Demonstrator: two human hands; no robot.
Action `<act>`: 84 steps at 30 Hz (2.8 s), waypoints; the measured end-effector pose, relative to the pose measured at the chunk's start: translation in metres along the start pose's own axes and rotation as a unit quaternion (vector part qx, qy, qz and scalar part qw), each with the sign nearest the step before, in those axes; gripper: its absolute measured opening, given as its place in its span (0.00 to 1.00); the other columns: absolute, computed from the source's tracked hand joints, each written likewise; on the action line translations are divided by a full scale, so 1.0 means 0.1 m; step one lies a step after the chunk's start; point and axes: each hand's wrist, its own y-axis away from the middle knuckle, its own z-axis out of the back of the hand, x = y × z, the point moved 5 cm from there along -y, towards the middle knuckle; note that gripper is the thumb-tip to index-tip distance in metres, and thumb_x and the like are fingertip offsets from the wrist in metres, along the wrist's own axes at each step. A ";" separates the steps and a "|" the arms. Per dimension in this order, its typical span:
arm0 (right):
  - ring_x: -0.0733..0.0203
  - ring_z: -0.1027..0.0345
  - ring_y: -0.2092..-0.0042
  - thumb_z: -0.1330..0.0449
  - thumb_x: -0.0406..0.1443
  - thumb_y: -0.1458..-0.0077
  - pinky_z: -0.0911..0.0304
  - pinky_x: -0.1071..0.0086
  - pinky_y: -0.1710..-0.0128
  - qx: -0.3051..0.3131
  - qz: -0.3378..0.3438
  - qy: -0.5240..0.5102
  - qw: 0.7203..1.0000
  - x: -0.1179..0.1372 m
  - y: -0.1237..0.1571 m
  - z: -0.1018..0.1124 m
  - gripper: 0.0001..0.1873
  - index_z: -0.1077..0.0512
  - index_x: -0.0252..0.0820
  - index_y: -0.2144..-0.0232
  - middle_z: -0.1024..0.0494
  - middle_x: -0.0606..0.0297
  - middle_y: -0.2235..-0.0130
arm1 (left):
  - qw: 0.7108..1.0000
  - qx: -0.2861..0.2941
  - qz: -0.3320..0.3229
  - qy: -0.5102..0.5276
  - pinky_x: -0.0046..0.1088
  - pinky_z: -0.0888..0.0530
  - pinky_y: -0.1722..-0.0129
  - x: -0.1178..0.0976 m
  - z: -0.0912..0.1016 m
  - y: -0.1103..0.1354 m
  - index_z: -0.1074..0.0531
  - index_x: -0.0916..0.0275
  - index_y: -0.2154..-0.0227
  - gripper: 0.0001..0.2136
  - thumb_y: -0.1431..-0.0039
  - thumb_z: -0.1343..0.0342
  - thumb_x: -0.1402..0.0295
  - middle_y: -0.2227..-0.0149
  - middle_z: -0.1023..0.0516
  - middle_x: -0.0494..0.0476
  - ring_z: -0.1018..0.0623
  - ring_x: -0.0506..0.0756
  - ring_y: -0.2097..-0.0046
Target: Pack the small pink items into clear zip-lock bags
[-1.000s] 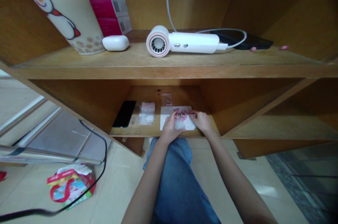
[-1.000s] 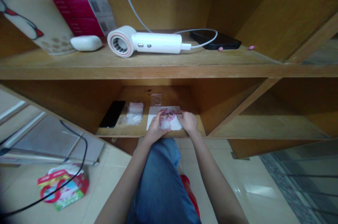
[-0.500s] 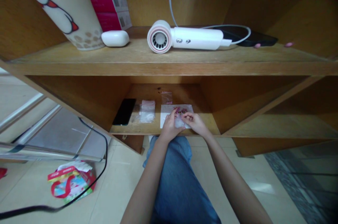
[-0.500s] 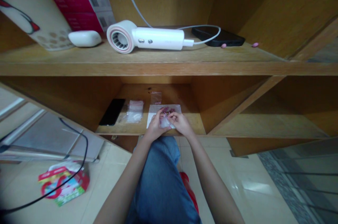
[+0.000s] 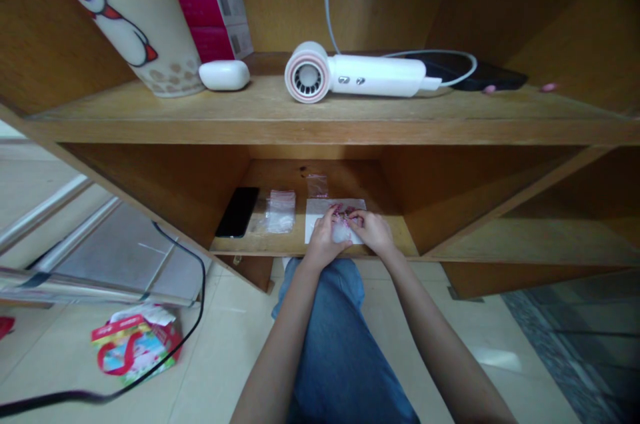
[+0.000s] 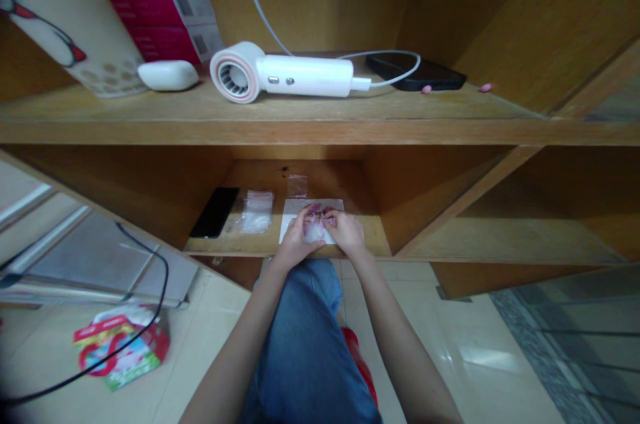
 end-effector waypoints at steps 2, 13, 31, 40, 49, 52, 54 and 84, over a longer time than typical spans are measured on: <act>0.62 0.33 0.72 0.47 0.42 0.49 0.50 0.73 0.75 0.001 0.002 0.001 1.000 0.01 -0.01 -0.01 0.13 0.26 0.47 0.65 0.23 0.65 0.71 | 1.000 0.001 0.000 0.000 0.38 0.35 0.53 0.00 0.00 0.00 0.51 0.59 0.44 0.41 0.62 0.36 0.68 0.57 0.32 0.57 0.33 0.58 0.53; 0.64 0.35 0.75 0.47 0.42 0.49 0.51 0.73 0.77 -0.025 0.012 -0.033 0.999 -0.01 0.00 -0.01 0.12 0.26 0.45 0.69 0.25 0.65 0.75 | 1.000 0.004 0.007 0.003 0.39 0.36 0.51 0.00 -0.01 -0.01 0.52 0.58 0.44 0.42 0.63 0.36 0.67 0.56 0.32 0.57 0.33 0.58 0.52; 0.62 0.36 0.71 0.47 0.46 0.48 0.43 0.72 0.71 -0.038 0.056 -0.206 0.976 0.15 0.32 -0.01 0.16 0.28 0.41 0.72 0.27 0.64 0.72 | 0.999 -0.045 0.014 -0.020 0.40 0.37 0.51 -0.14 0.05 -0.02 0.49 0.60 0.45 0.35 0.56 0.40 0.68 0.56 0.31 0.58 0.32 0.58 0.52; 0.62 0.35 0.70 0.46 0.44 0.48 0.41 0.71 0.68 -0.070 0.049 -0.325 0.942 0.11 0.22 0.23 0.15 0.29 0.39 0.70 0.26 0.62 0.69 | 0.983 -0.091 0.061 0.148 0.31 0.31 0.59 -0.10 0.07 -0.02 0.47 0.61 0.47 0.36 0.59 0.38 0.60 0.61 0.31 0.55 0.29 0.52 0.61; 0.63 0.34 0.69 0.42 0.45 0.54 0.39 0.72 0.70 -0.061 0.015 -0.439 0.896 0.02 0.23 0.40 0.24 0.35 0.40 0.56 0.26 0.63 0.69 | 0.941 -0.097 0.134 0.295 0.26 0.30 0.69 -0.06 0.07 -0.01 0.31 0.64 0.72 0.13 0.52 0.45 0.58 0.75 0.25 0.53 0.26 0.50 0.71; 0.67 0.37 0.76 0.40 0.46 0.56 0.42 0.75 0.79 -0.025 -0.025 -0.463 0.886 0.02 0.29 0.28 0.24 0.33 0.39 0.59 0.27 0.64 0.71 | 0.922 -0.119 0.151 0.337 0.24 0.31 0.71 -0.03 0.09 0.01 0.32 0.64 0.72 0.13 0.53 0.44 0.58 0.76 0.25 0.53 0.26 0.50 0.73; 0.70 0.41 0.81 0.41 0.48 0.56 0.47 0.77 0.85 0.002 -0.063 -0.473 0.879 0.05 0.35 0.18 0.23 0.32 0.39 0.62 0.28 0.66 0.75 | 0.916 -0.117 0.155 0.351 0.24 0.31 0.72 -0.04 0.10 0.02 0.32 0.64 0.72 0.13 0.53 0.44 0.58 0.77 0.25 0.52 0.26 0.50 0.74; 0.60 0.30 0.79 0.47 0.49 0.49 0.36 0.70 0.82 -0.076 -0.102 -0.550 0.826 0.30 0.67 -0.06 0.16 0.36 0.43 0.65 0.24 0.65 0.72 | 0.933 -0.104 0.119 0.323 0.21 0.38 0.74 -0.18 0.22 0.07 0.36 0.63 0.79 0.14 0.49 0.49 0.56 0.79 0.35 0.48 0.35 0.47 0.75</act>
